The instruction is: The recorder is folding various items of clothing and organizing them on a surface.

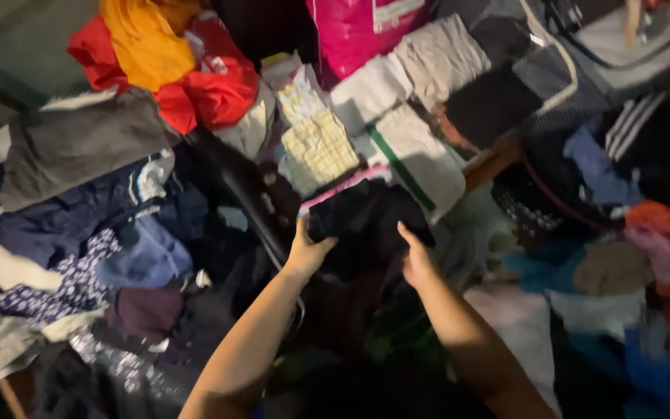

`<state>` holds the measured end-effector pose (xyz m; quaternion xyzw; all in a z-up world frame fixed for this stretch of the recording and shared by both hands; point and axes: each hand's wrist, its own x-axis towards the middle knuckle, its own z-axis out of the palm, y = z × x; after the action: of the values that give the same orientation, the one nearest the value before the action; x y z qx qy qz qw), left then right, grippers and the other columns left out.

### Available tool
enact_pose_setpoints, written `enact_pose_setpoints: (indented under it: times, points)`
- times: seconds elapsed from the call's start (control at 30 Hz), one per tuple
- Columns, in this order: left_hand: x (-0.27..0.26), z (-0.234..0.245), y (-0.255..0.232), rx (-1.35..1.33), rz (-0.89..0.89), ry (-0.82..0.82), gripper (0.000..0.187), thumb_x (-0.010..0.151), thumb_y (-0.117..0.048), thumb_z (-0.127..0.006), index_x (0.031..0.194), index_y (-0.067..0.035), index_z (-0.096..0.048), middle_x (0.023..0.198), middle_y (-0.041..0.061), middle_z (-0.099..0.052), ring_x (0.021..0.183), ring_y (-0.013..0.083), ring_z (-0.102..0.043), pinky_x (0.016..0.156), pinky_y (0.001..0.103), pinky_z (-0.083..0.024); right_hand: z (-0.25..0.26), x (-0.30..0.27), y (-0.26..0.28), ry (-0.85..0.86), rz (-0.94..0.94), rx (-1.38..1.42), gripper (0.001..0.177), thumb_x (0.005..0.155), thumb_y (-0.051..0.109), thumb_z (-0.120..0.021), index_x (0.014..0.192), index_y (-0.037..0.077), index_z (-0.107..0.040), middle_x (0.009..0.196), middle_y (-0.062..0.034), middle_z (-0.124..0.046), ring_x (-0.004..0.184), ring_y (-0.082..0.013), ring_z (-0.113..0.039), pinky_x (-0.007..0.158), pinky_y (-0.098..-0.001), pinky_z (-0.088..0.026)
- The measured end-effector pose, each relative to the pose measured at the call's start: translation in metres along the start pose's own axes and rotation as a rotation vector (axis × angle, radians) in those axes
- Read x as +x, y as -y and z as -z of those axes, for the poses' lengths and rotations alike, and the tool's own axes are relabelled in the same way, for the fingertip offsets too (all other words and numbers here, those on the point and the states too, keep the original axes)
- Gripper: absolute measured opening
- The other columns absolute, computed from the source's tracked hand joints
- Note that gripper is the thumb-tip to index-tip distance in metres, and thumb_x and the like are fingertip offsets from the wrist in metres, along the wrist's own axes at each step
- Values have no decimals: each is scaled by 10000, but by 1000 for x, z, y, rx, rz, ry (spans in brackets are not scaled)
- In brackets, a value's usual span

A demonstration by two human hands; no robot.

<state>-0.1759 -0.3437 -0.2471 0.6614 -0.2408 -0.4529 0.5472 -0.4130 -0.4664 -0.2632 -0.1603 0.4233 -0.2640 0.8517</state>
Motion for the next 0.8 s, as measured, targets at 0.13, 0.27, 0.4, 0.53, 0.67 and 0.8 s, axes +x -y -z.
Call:
enact_pose_setpoints:
  times: [0.13, 0.27, 0.4, 0.53, 0.67, 0.8]
  points:
    - [34, -5, -7, 176, -50, -124, 978, 733, -38, -816, 1541, -72, -265, 1370, 205, -564, 1240, 309, -586, 1040, 391, -495, 38, 81, 0, -189, -8, -233, 702, 790, 411, -802, 1398, 143, -578, 1367, -20, -646, 1248, -217, -594, 1038, -431, -477]
    - [10, -21, -49, 902, -85, -224, 1005, 765, -121, -796, 1591, -228, -234, 1609, 178, -281, 1386, 387, -408, 1072, 529, -426, 26, 81, -9, -386, 590, -1255, 1006, 753, 535, -859, 1525, 18, -473, 1477, -230, -526, 1356, -406, -512, 1131, -523, -432]
    - [11, -28, -51, 1256, -162, -53, 1011, 827, -454, -811, 1576, -337, -143, 1662, 152, -67, 1505, 401, -168, 1104, 689, -267, -49, 31, 7, -145, 1118, -1695, 1082, 718, 517, -876, 1629, 234, -365, 1657, -272, -220, 1499, -555, -274, 1179, -640, -343]
    - [33, -18, -3, 1188, 75, 66, 1158, 789, -590, -804, 1602, -343, -17, 1692, 142, -19, 1544, 396, -113, 1146, 636, -254, -74, 49, 9, 3, 796, -2047, 1076, 615, 599, -932, 1501, 439, -342, 1657, -155, -143, 1448, -576, -152, 1041, -796, -241]
    - [56, -16, 24, 1208, 144, 59, 1299, 715, -599, -829, 1630, -365, 63, 1710, 169, -38, 1541, 396, -182, 1190, 555, -296, -63, 73, 6, 112, 356, -2091, 1051, 675, 524, -901, 1527, 542, -287, 1726, -66, -20, 1531, -528, -96, 1017, -847, -233]
    - [52, -22, 5, 1235, 214, 88, 1308, 733, -588, -835, 1625, -362, 95, 1692, 180, -42, 1507, 420, -218, 1174, 564, -293, -55, 84, 8, 167, 511, -2002, 1045, 703, 460, -886, 1555, 513, -282, 1735, -96, -32, 1508, -576, -109, 1003, -824, -285]
